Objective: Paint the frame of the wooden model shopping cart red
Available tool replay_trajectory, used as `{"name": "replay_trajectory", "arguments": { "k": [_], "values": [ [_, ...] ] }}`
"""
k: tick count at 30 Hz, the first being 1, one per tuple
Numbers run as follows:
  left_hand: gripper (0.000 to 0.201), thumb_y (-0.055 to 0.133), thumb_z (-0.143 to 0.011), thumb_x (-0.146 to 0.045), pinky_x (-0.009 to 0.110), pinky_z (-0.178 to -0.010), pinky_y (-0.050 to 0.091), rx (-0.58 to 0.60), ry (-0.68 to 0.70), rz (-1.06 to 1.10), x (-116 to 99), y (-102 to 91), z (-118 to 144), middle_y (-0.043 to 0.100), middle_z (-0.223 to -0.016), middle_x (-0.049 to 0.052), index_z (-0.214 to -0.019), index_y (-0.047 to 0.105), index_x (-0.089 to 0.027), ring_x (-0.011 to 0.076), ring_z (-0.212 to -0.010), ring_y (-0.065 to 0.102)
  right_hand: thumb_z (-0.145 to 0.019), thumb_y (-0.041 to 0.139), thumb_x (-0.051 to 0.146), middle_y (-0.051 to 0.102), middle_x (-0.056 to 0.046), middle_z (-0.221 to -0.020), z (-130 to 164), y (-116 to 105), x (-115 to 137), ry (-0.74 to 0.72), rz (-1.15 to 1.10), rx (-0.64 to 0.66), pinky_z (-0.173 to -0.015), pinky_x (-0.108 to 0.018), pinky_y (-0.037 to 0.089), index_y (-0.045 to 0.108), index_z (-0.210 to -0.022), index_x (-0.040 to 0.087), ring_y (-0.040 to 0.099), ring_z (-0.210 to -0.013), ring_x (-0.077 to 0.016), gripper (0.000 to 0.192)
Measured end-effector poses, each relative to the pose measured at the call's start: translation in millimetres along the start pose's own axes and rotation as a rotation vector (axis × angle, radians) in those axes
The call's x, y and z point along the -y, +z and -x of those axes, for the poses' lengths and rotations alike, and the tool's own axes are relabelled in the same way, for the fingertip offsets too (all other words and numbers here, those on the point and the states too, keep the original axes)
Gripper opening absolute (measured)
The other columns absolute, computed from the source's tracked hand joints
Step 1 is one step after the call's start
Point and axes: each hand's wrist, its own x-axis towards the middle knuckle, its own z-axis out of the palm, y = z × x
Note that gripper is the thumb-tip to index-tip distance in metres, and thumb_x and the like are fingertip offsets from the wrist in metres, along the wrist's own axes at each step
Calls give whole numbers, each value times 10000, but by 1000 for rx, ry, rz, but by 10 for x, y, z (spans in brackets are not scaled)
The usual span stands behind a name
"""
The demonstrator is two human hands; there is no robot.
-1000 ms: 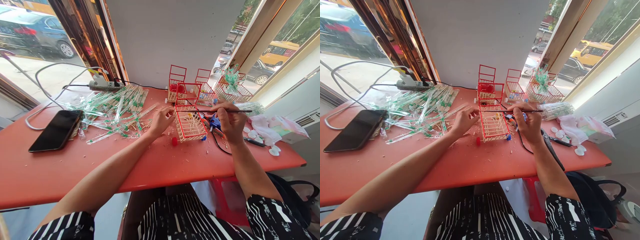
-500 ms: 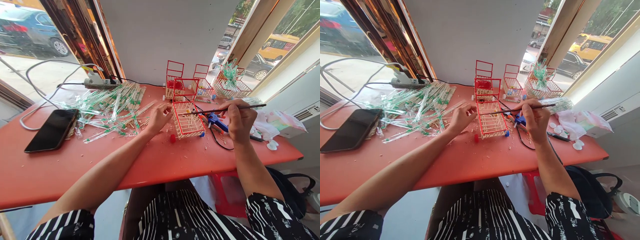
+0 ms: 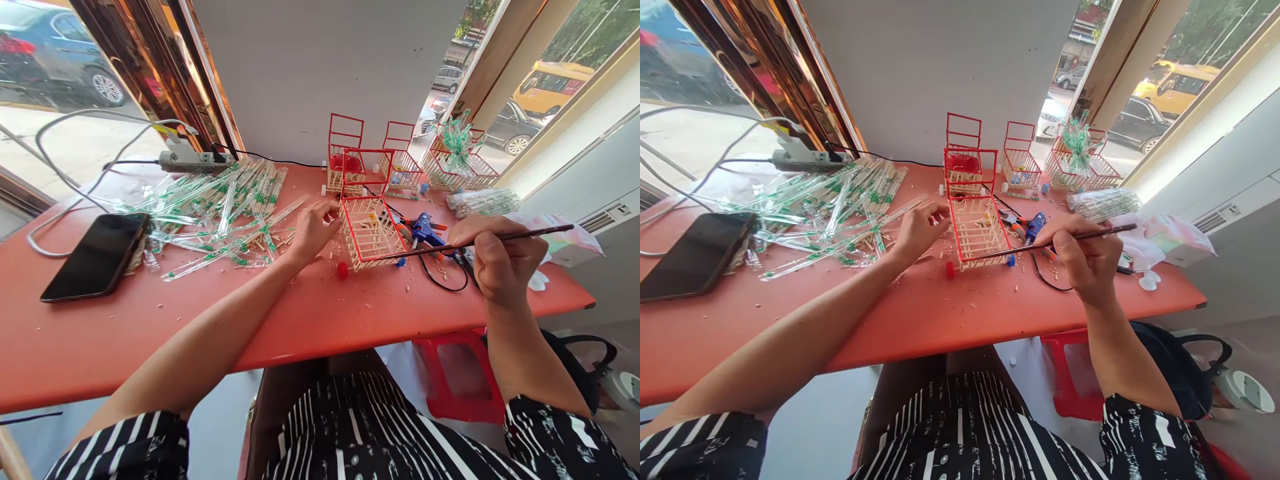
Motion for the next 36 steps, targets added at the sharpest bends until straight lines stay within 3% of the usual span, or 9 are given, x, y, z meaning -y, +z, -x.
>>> {"name": "replay_trajectory", "arguments": {
  "k": [6,10,13,18,23,29,36],
  "values": [
    [150,641,-819,-164,308,-863,549,-4,9,11,-6,-6,8,771,-909,36,-915,750,-204,182,-833,669,-933,701,437,692,-41,-637,39,-59,61,31,67,11,-649,-439,539,816,-713,285,681,-648,-243,291],
    [140,640,-817,-177,315,-858,549,-4,6,23,-10,-10,14,775,-912,34,-906,743,-209,186,-833,671,-938,681,381,686,-37,-605,-42,-172,69,126,171,-125,-572,-376,487,775,-668,240,641,-553,-186,319],
    [129,643,-806,-162,314,-855,540,-9,10,20,-14,-11,14,771,-912,35,-884,736,-206,184,-832,672,-931,693,363,625,-11,-542,-163,-277,-15,211,119,-181,-516,-332,460,740,-673,220,583,-478,-146,298],
    [146,630,-810,-156,311,-846,530,-7,1,32,-9,-10,19,772,-912,37,-894,740,-202,183,-829,671,-918,724,443,609,-9,-541,-304,-357,-267,340,99,-146,-484,-317,435,714,-685,207,546,-453,-109,332],
    [164,640,-804,-164,315,-840,539,-5,-4,16,-9,-15,22,769,-906,34,-912,755,-208,193,-829,672,-884,755,537,657,-29,-544,-396,-373,-525,360,109,-110,-461,-318,415,730,-714,199,579,-457,-120,379],
    [163,653,-805,-163,309,-842,546,-9,-21,15,-13,-12,17,748,-862,26,-915,767,-204,190,-819,672,-895,714,736,569,26,-546,-552,-306,-809,339,115,-37,-475,-301,428,660,-743,230,580,-499,-129,530],
    [143,645,-805,-181,324,-864,554,-11,-2,17,8,-7,15,766,-900,38,-899,750,-203,192,-828,678,-908,689,775,621,20,-553,-720,-169,-843,283,144,-22,-473,-324,439,697,-747,247,597,-484,-140,552]
  ]
}}
